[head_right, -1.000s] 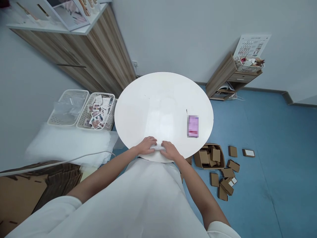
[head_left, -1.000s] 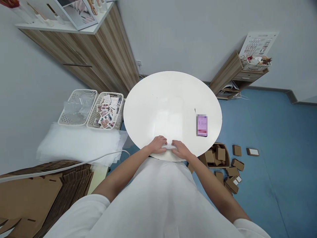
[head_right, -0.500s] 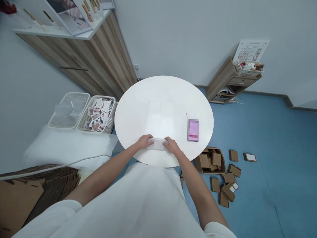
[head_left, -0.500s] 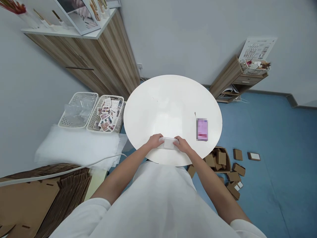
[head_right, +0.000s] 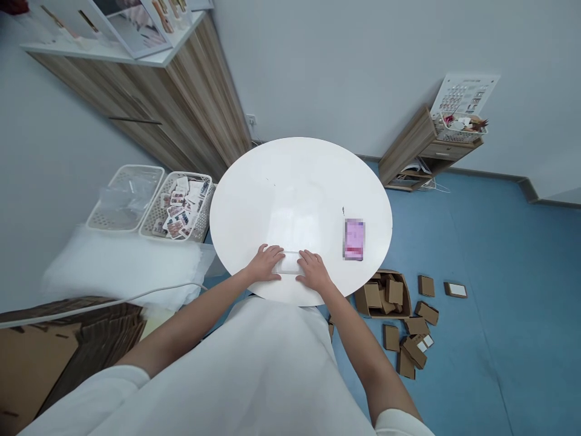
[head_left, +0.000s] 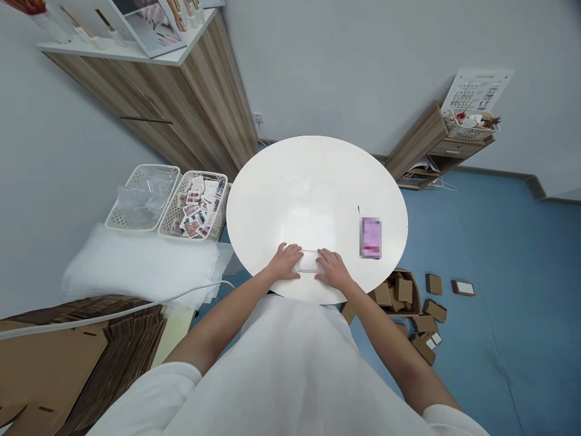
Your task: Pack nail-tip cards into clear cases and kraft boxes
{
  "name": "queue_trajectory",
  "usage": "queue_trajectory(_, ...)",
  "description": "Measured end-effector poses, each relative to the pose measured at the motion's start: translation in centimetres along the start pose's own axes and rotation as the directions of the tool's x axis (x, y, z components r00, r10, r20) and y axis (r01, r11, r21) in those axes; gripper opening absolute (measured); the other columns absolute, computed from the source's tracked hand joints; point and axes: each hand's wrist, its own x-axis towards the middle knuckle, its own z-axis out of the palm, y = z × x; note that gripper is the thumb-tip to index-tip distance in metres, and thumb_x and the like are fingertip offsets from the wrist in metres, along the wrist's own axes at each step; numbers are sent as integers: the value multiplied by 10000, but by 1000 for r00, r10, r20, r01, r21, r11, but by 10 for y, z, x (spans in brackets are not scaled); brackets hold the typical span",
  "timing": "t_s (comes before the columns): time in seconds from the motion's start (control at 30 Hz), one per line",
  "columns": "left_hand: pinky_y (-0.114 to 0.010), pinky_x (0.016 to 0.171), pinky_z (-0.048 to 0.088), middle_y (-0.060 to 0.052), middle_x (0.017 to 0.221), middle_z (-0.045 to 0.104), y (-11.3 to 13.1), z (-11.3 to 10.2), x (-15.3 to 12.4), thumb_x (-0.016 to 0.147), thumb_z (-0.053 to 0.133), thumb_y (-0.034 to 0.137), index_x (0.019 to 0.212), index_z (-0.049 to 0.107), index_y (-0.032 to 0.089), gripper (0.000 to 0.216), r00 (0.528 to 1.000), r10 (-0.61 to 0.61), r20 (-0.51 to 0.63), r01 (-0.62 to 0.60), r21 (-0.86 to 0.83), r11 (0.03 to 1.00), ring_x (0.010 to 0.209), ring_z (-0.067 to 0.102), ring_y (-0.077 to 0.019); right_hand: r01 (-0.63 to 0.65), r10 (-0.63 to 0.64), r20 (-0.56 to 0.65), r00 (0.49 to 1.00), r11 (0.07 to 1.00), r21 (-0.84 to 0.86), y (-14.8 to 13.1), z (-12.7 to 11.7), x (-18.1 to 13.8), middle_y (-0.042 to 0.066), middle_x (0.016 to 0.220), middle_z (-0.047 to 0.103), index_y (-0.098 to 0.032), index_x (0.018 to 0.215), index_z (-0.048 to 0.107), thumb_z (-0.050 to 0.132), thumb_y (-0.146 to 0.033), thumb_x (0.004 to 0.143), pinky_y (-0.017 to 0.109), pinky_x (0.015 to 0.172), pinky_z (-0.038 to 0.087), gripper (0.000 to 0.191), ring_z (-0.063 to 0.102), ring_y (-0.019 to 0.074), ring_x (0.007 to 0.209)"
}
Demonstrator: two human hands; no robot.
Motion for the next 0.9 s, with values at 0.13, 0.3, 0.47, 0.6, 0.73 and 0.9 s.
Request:
queue_trajectory(0.13, -430, 948, 219, -83, 1166, 500, 0, 5, 5, 656, 609, 319, 1120, 419, 232, 510, 999, -26, 39, 27, -28, 999, 1099, 427, -263, -22, 21, 96, 995, 1000, 3, -1, 3, 13, 118, 1361, 353, -209, 1079, 466, 661, -313, 661, 436, 912, 335, 472, 373, 290, 1191)
queue_trajectory(0.3, -385, 881, 284, -83, 1085, 541, 0, 4, 2, 668, 564, 291, 1091, 448, 216, 444, 999, -19, 26, 20, -55, 998, 1023, 467, -257, -64, 59, 92, 994, 997, 53, -2, 4, 13, 128, 1323, 400, -178, 1095, 455, 613, -275, 685, 399, 884, 369, 449, 425, 266, 1139)
queue_trajectory(0.47, -376, 891, 299, -72, 1116, 539, 4, 7, -13, 680, 546, 378, 1199, 400, 221, 561, 998, 16, 60, -9, -110, 994, 1039, 465, -258, -106, 82, 137, 987, 978, 180, -10, -3, -7, 107, 1220, 502, -179, 1138, 434, 617, -354, 674, 383, 894, 358, 528, 466, 247, 1093)
queue_trajectory(0.6, -364, 879, 330, -52, 1094, 563, 10, 11, -25, 679, 550, 408, 1149, 464, 225, 512, 991, 64, 117, -44, -172, 984, 1018, 484, -249, -184, 123, 210, 970, 935, 304, -19, -8, -26, 82, 1171, 539, -205, 1069, 490, 620, -383, 672, 364, 862, 378, 454, 500, 236, 1038)
queue_trajectory(0.73, -360, 861, 350, -40, 1074, 576, 11, 10, -26, 711, 534, 433, 1083, 531, 247, 416, 993, 55, 104, -29, -238, 971, 1040, 472, -246, -233, 154, 219, 963, 885, 404, -20, -10, -32, 76, 1211, 518, -216, 1050, 526, 594, -402, 706, 363, 881, 374, 396, 479, 235, 1079)
queue_trajectory(0.9, -373, 856, 362, -34, 1052, 575, 1, 1, -13, 828, 365, 477, 1000, 591, 265, 354, 997, -72, 34, 79, -276, 958, 1015, 498, -221, -272, 226, 161, 961, 884, 380, -11, -17, -12, 87, 1189, 523, -207, 970, 599, 449, -467, 811, 359, 888, 366, 340, 463, 231, 1094)
